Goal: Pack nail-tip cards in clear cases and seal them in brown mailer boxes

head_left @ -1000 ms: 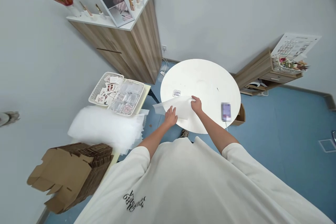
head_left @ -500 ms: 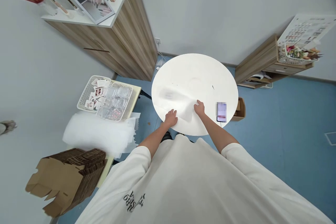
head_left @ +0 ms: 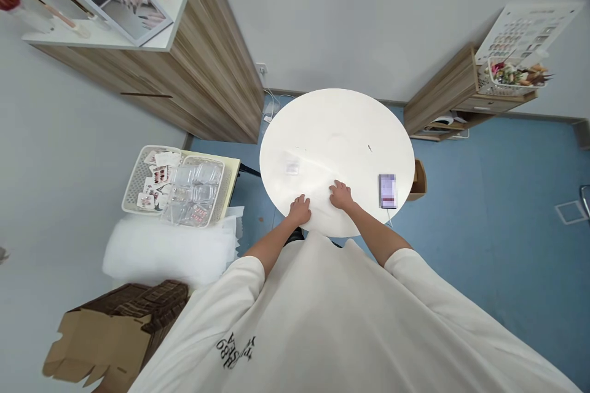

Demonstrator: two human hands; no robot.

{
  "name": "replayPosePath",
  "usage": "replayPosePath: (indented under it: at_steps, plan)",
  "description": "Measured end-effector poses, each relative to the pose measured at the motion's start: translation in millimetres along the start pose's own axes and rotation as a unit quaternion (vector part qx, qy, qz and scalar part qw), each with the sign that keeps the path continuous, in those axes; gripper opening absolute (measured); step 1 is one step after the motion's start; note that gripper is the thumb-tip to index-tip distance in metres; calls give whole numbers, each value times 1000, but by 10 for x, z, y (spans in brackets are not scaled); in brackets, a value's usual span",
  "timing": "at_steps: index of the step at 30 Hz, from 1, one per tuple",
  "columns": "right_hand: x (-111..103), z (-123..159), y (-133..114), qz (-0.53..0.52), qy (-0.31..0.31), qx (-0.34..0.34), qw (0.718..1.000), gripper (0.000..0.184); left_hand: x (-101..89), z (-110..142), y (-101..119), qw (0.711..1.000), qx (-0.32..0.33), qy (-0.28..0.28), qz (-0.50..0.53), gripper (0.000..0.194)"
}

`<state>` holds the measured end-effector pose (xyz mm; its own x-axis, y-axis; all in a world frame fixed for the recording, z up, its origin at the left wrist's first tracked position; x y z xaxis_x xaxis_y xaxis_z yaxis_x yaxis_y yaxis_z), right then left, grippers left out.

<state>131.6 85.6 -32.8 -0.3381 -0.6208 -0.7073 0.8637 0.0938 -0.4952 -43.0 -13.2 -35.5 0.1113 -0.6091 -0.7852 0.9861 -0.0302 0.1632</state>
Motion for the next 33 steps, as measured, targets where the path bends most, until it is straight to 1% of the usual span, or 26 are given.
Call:
replayPosePath:
  at_steps: [5, 8, 11, 14, 16, 18, 22, 27, 30, 33]
  plan:
    - [91, 33, 13, 29, -20, -6, 999, 54, -20, 1, 62, 999, 34, -7, -33, 61]
    - [97, 75, 46, 41, -12, 12, 999, 53, -112, -42, 78, 998, 34, 13, -56, 64]
    - [79, 119, 130, 8, 14, 65, 998, 47, -292, -147, 100, 996, 34, 56, -67, 67]
    - [59, 161, 210, -47, 45, 124, 990, 42, -475, -274, 136, 994, 37, 83, -63, 67]
    - [56, 171, 218, -81, 58, 143, 985, 38, -560, -330, 165, 993, 44, 94, -59, 65]
    - [61, 160, 191, -108, 68, 152, 980, 35, -594, -347, 193, 992, 59, 96, -58, 61]
    - [81, 83, 76, -136, 82, 154, 975, 35, -525, -305, 191, 992, 86, 68, -62, 54]
    - [78, -78, -61, -137, 84, 141, 977, 41, -400, -256, 102, 993, 102, 21, -63, 51]
    - [48, -170, -71, -128, 78, 142, 978, 45, -358, -263, 57, 992, 110, 1, -67, 50]
    - [13, -227, -36, -118, 68, 144, 980, 51, -328, -293, 33, 991, 118, -4, -70, 49]
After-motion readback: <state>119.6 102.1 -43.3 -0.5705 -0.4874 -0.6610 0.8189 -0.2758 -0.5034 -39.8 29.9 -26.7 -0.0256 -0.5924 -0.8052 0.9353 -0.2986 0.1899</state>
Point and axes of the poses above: each hand's wrist, its own z-axis away from the middle knuckle, its own x-axis out of the palm, y = z × x, the point moved 6 cm from there along -z, towards the middle knuckle, and after that the axes turned 12 degrees about -z, right-handed, at the moved point
